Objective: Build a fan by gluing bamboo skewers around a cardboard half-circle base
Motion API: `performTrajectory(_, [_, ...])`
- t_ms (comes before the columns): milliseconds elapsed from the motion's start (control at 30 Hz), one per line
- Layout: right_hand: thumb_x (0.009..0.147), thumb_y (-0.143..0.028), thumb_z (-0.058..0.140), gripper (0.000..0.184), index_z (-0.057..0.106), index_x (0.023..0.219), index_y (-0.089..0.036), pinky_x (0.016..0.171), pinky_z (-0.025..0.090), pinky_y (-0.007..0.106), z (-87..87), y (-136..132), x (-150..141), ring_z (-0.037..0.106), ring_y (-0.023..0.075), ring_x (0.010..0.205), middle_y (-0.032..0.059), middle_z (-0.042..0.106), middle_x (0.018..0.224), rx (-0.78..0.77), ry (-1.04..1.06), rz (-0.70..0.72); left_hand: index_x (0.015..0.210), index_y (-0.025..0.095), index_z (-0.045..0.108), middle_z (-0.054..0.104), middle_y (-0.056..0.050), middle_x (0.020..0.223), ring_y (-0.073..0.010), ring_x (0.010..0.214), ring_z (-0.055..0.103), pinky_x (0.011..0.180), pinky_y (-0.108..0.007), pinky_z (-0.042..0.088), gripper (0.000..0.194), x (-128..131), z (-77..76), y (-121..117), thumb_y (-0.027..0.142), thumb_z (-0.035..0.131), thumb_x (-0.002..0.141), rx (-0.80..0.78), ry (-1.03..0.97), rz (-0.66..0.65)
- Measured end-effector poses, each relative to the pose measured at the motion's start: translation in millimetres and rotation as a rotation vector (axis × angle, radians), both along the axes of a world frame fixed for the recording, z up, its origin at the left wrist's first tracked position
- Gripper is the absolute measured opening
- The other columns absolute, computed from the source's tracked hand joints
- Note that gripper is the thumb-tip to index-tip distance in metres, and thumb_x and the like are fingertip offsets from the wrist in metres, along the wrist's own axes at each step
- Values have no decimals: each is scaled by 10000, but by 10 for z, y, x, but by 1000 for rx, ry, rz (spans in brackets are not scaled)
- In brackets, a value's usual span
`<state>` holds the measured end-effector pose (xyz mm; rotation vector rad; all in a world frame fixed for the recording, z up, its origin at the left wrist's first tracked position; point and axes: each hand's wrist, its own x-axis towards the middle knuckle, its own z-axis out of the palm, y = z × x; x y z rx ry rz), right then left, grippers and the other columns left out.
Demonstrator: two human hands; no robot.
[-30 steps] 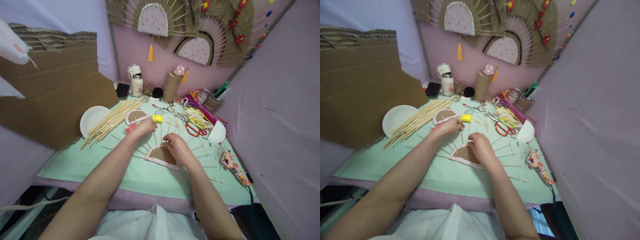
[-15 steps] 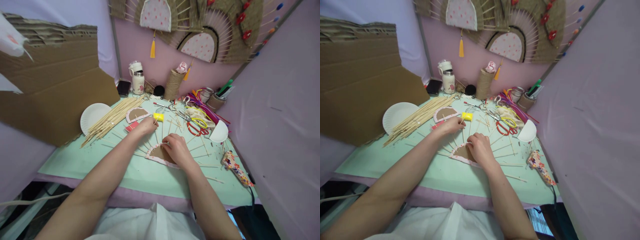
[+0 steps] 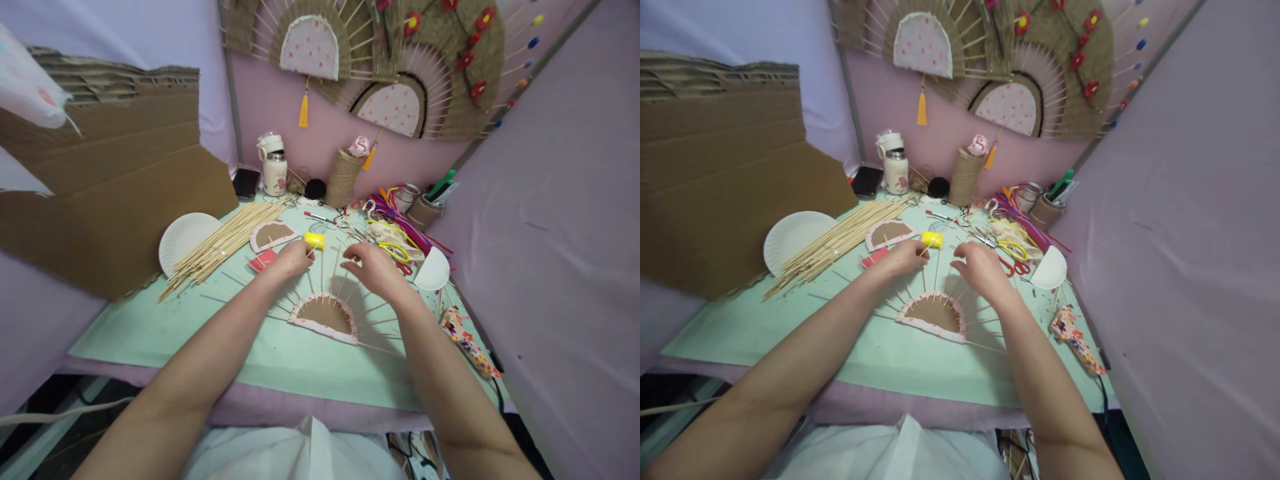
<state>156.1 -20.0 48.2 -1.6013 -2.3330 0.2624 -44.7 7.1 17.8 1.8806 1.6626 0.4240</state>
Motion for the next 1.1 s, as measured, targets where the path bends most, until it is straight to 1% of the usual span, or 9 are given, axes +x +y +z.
performTrajectory(67, [827, -239, 677, 119, 689, 925, -172, 816, 449, 328, 25, 334, 4, 635, 203, 896, 76, 707, 975, -56, 29, -1, 815, 165, 714, 704, -46, 827, -172, 789, 623, 655, -238, 424, 150, 1, 11, -6, 112, 602, 728, 6, 2, -3])
performTrajectory(167, [787, -247, 712, 289, 675, 1058, -154, 853, 475, 322, -37, 764, -76, 642, 196, 959, 88, 697, 1109, -88, 59, 48, 828, 161, 719, 704, -47, 825, -175, 784, 626, 673, -245, 429, 166, 1, 9, -8, 111, 595, 729, 16, 4, -11])
performTrajectory(233, [763, -266, 734, 409, 653, 1147, -154, 904, 475, 315, -121, 955, -159, 632, 194, 1044, 91, 678, 1183, -115, 80, 104, 836, 161, 718, 705, -47, 829, -178, 790, 629, 680, -247, 431, 172, 2, 3, -6, 112, 591, 732, 20, 6, -13])
performTrajectory(333, [725, -299, 764, 529, 632, 1219, -165, 964, 462, 311, -250, 1113, -272, 614, 193, 1117, 84, 667, 1226, -157, 99, 185, 843, 167, 717, 709, -47, 848, -183, 809, 634, 691, -247, 435, 173, 0, -6, -2, 116, 589, 737, 19, 8, -11])
performTrajectory(467, [683, -321, 789, 557, 651, 1209, -199, 992, 453, 325, -360, 1189, -366, 618, 197, 1118, 59, 673, 1224, -191, 97, 259, 836, 176, 714, 703, -43, 830, -196, 816, 639, 697, -251, 445, 164, -8, -28, 8, 126, 596, 734, 12, 6, -11])
performTrajectory(600, [660, -352, 804, 535, 679, 1160, -207, 988, 453, 337, -412, 1206, -412, 614, 214, 1121, 47, 687, 1197, -185, 88, 279, 837, 185, 712, 704, -40, 841, -200, 840, 643, 728, -251, 457, 161, -7, -48, 17, 131, 600, 735, 11, -1, -10])
performTrajectory(733, [684, -366, 784, 479, 692, 1131, -220, 985, 453, 341, -432, 1205, -436, 612, 218, 1128, 35, 695, 1185, -160, 87, 276, 853, 184, 708, 710, -46, 864, -197, 851, 645, 731, -247, 456, 161, 2, -47, 20, 130, 599, 746, 7, -1, -7])
performTrajectory(933, [717, -325, 756, 392, 708, 1093, -227, 990, 450, 347, -436, 1193, -488, 626, 215, 1111, 30, 712, 1156, -127, 89, 285, 847, 182, 713, 716, -51, 868, -199, 849, 649, 754, -254, 461, 166, 1, -23, 12, 119, 608, 736, 5, 5, 1])
performTrajectory(1100, [733, -287, 734, 400, 694, 1121, -198, 1011, 431, 337, -440, 1201, -527, 629, 205, 1110, 47, 714, 1154, -113, 106, 305, 862, 193, 716, 725, -47, 886, -196, 871, 651, 768, -250, 465, 176, -1, -30, 24, 118, 615, 739, -4, 11, 5])
